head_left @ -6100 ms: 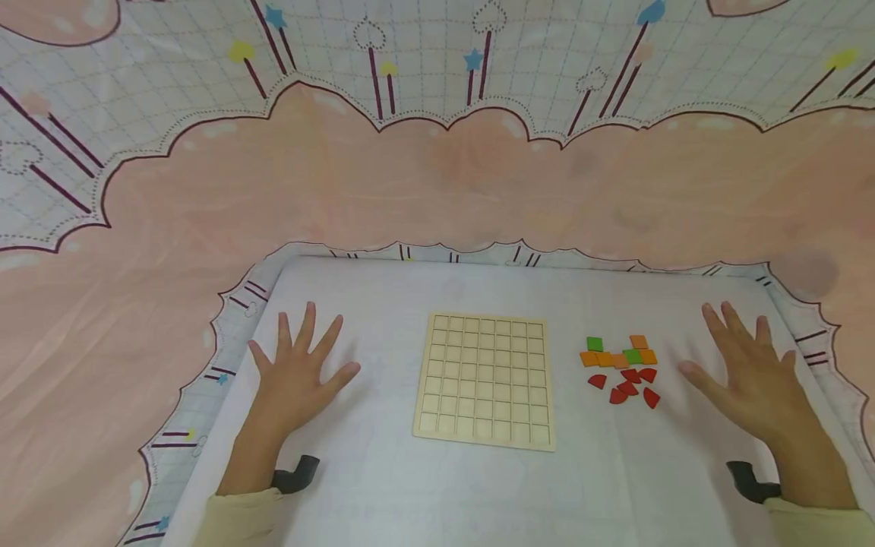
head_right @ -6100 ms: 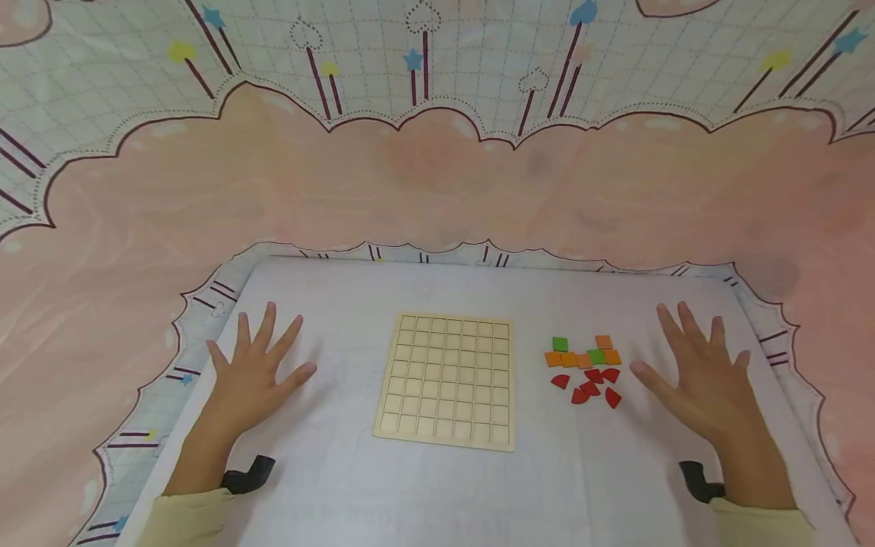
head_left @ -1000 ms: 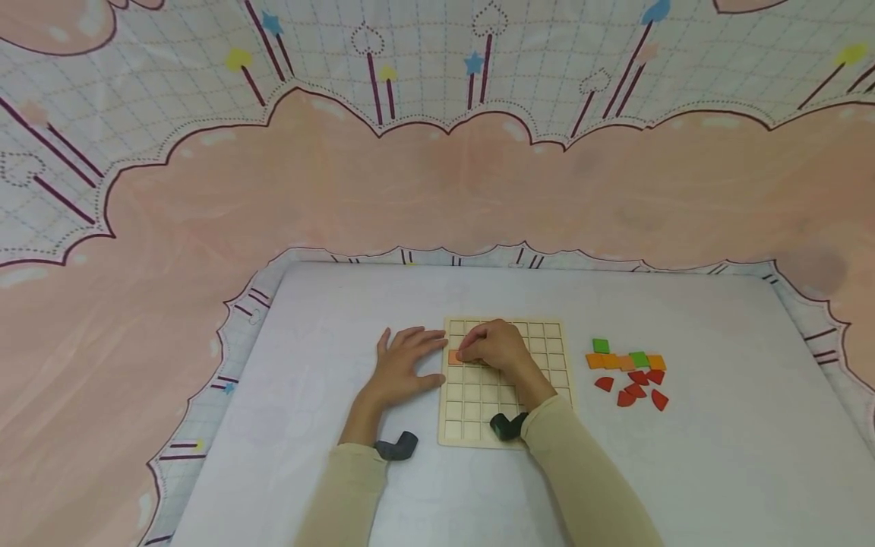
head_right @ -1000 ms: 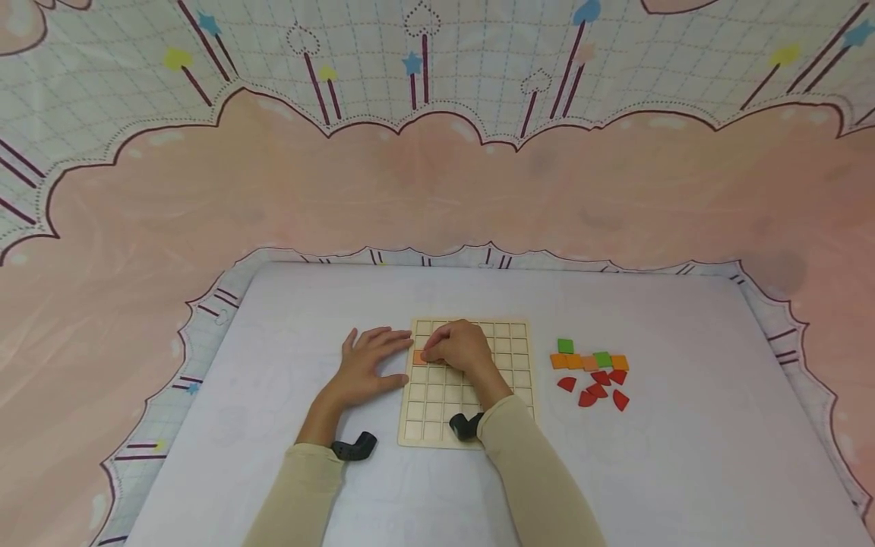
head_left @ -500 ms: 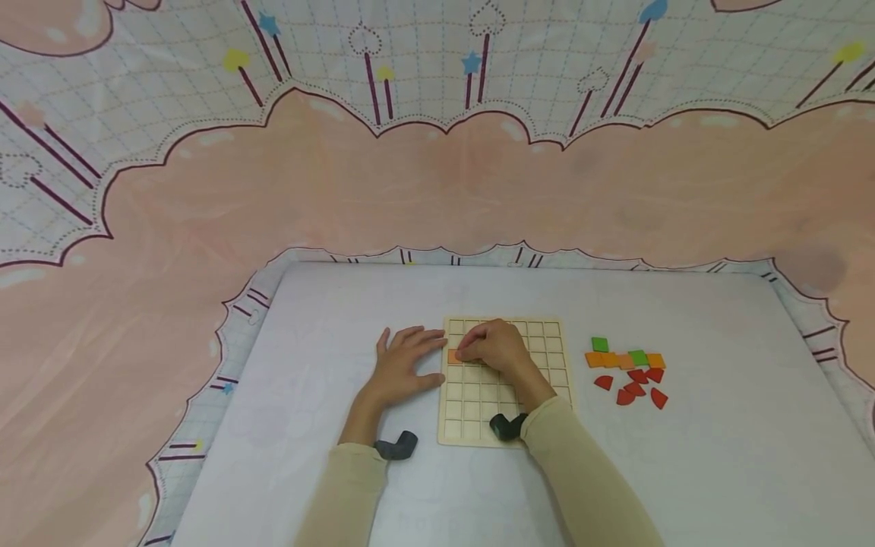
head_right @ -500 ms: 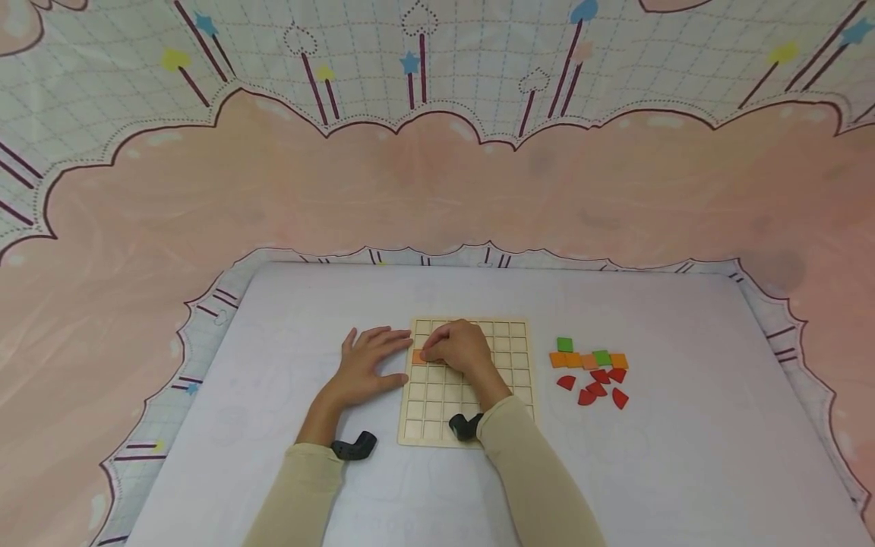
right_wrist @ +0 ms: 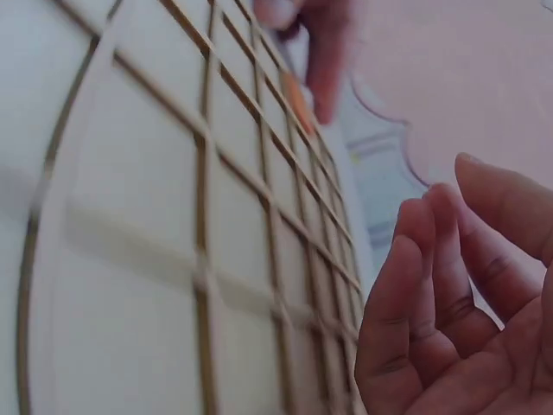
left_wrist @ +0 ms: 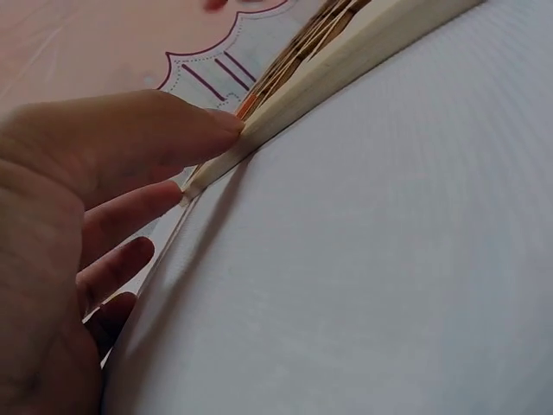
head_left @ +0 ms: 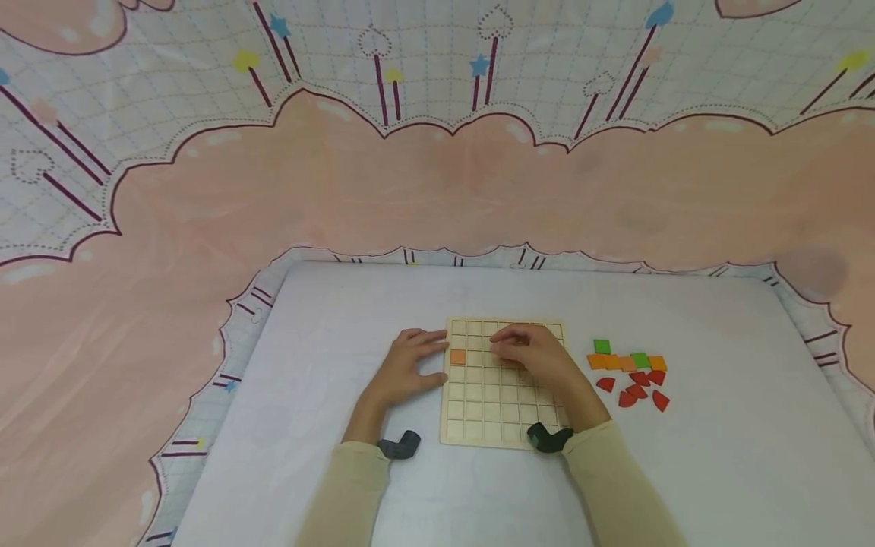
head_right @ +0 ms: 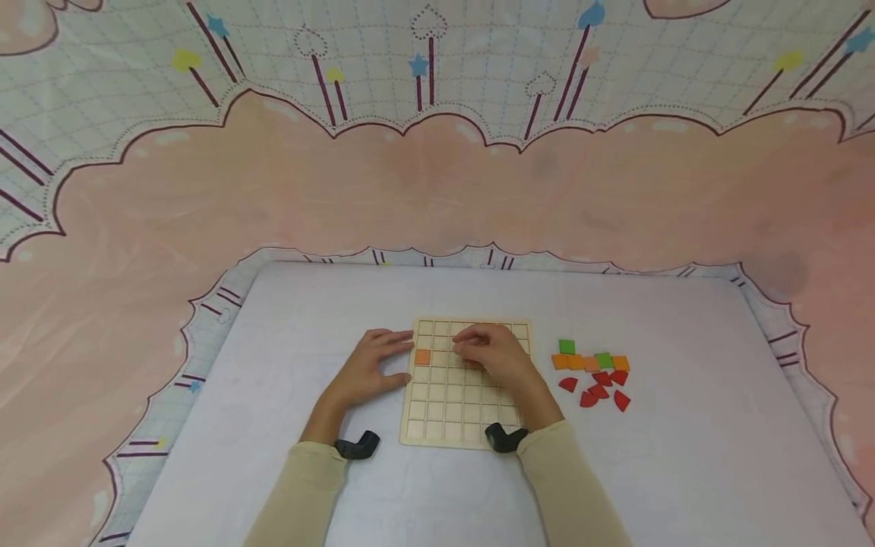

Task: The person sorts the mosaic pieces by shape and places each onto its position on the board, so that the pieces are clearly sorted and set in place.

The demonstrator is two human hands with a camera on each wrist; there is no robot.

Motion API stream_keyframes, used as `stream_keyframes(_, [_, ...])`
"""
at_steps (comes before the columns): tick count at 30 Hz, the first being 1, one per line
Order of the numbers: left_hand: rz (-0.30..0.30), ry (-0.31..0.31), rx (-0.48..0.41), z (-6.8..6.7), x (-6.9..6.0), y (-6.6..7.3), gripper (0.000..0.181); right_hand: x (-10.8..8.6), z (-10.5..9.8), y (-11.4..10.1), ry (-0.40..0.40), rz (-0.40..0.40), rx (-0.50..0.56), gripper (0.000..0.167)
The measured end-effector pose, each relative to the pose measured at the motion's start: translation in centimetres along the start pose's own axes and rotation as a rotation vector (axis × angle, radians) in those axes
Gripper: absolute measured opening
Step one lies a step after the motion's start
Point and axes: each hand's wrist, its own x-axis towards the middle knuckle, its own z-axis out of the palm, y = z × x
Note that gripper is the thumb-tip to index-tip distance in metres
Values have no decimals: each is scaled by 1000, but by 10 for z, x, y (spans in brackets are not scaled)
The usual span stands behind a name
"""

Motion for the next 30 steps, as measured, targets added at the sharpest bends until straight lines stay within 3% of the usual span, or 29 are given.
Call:
stream_keyframes(10, [4,-2,20,2,2,0,57,-58,-83,19,139,57,-90,43])
stream_keyframes(16, [-13,-13,45,0,2,3,54,-87,-125,38,223,177,-162,52])
stream_keyframes(20, [-25,-21,48,-1,2,5,54,-95,-145,50,285,243,-245,60])
stream_keyframes(30, [-16,-4,50,-1,1,5,53,-96,-180,72,308,346,-305,75])
